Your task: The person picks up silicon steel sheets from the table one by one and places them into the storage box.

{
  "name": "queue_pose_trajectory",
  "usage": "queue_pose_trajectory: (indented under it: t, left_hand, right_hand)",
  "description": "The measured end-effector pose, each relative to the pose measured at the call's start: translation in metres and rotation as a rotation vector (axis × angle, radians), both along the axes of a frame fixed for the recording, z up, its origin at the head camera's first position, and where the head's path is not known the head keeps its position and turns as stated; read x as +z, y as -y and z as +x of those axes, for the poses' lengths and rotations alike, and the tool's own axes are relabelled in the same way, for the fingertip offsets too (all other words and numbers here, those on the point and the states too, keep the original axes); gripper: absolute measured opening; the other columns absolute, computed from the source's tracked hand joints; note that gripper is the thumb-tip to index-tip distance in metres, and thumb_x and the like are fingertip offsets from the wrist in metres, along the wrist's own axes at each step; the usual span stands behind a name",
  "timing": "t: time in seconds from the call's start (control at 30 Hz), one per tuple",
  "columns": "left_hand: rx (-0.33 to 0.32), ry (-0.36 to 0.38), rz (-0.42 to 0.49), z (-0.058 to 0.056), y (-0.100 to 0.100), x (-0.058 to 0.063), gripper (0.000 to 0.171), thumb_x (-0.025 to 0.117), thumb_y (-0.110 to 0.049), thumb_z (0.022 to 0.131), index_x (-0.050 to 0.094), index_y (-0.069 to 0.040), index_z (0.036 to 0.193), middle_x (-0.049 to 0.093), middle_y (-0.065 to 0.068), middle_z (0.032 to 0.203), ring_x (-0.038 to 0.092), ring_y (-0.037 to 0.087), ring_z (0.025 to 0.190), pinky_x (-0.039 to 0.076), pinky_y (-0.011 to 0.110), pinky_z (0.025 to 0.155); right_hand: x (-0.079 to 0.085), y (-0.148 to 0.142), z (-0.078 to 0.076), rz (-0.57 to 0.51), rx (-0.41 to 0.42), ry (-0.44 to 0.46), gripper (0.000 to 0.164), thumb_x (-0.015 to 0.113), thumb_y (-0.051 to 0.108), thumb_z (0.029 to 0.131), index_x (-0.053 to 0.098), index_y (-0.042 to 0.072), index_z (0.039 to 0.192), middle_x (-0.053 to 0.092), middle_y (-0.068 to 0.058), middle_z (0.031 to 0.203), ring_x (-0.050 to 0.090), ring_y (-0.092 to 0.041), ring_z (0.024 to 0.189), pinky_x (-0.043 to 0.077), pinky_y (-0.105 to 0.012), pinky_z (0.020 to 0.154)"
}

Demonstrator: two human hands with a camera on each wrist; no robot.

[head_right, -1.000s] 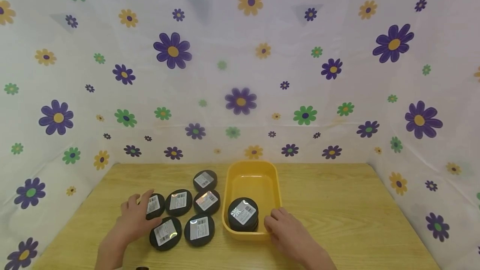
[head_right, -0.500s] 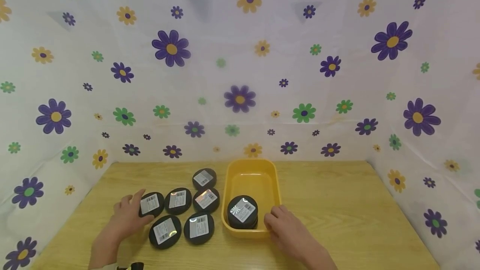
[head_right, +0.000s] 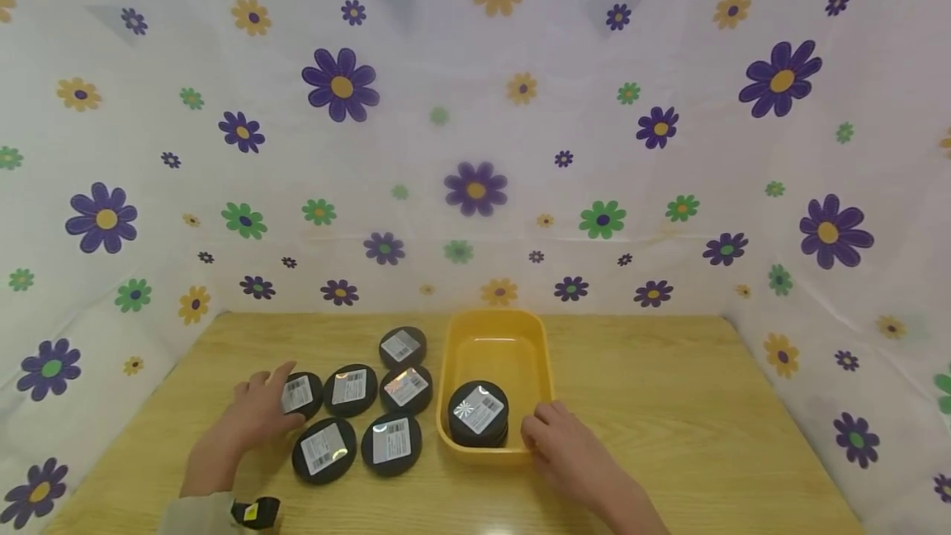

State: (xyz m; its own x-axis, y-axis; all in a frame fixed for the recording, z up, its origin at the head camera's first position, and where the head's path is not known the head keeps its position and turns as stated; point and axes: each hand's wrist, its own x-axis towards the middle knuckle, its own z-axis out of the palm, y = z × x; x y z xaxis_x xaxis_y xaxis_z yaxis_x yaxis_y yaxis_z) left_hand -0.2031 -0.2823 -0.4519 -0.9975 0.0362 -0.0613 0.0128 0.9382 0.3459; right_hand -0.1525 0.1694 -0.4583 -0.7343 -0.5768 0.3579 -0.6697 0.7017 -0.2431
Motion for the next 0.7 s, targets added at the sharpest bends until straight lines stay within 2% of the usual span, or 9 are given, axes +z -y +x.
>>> queue_pose_trajectory:
  t: [0.23, 0.47, 0.6, 0.7]
  left_hand:
    - [-0.048, 0.058, -0.050, -0.014, 0.002, 0.007, 0.082, 0.077, -0.018, 0.076, 0.036, 0.004, 0.144, 0.037, 0.044, 0.131, 0.038, 0.062, 0.117, 0.040, 0.072, 0.090]
    - [-0.142, 0.073, -0.041, -0.020, 0.005, 0.006, 0.076, 0.079, -0.015, 0.074, 0.044, 0.002, 0.138, 0.048, 0.035, 0.114, 0.051, 0.049, 0.100, 0.048, 0.062, 0.082]
    - [-0.143, 0.078, -0.039, -0.023, 0.006, 0.005, 0.076, 0.080, -0.017, 0.073, 0.045, 0.002, 0.137, 0.049, 0.032, 0.112, 0.053, 0.043, 0.096, 0.049, 0.058, 0.080]
    - [-0.131, 0.082, -0.044, -0.024, 0.009, 0.004, 0.079, 0.082, -0.022, 0.071, 0.046, 0.001, 0.137, 0.051, 0.028, 0.110, 0.054, 0.038, 0.092, 0.049, 0.055, 0.079]
  right_hand:
    - [0.001, -0.002, 0.001, -0.010, -0.008, 0.026, 0.032, 0.080, 0.005, 0.079, 0.052, 0.022, 0.081, 0.041, 0.015, 0.082, 0.040, -0.007, 0.081, 0.042, -0.022, 0.071]
    - [0.001, -0.003, -0.001, -0.039, 0.035, -0.035, 0.036, 0.081, -0.001, 0.075, 0.052, 0.020, 0.080, 0.042, 0.013, 0.081, 0.040, -0.008, 0.079, 0.042, -0.023, 0.069]
    - [0.001, -0.003, -0.001, -0.040, 0.048, -0.056, 0.037, 0.081, -0.002, 0.073, 0.051, 0.020, 0.080, 0.042, 0.013, 0.081, 0.041, -0.008, 0.079, 0.042, -0.023, 0.069]
    - [0.001, -0.003, -0.001, -0.036, 0.042, -0.039, 0.036, 0.081, 0.000, 0.075, 0.051, 0.020, 0.080, 0.043, 0.013, 0.081, 0.041, -0.008, 0.079, 0.042, -0.023, 0.069]
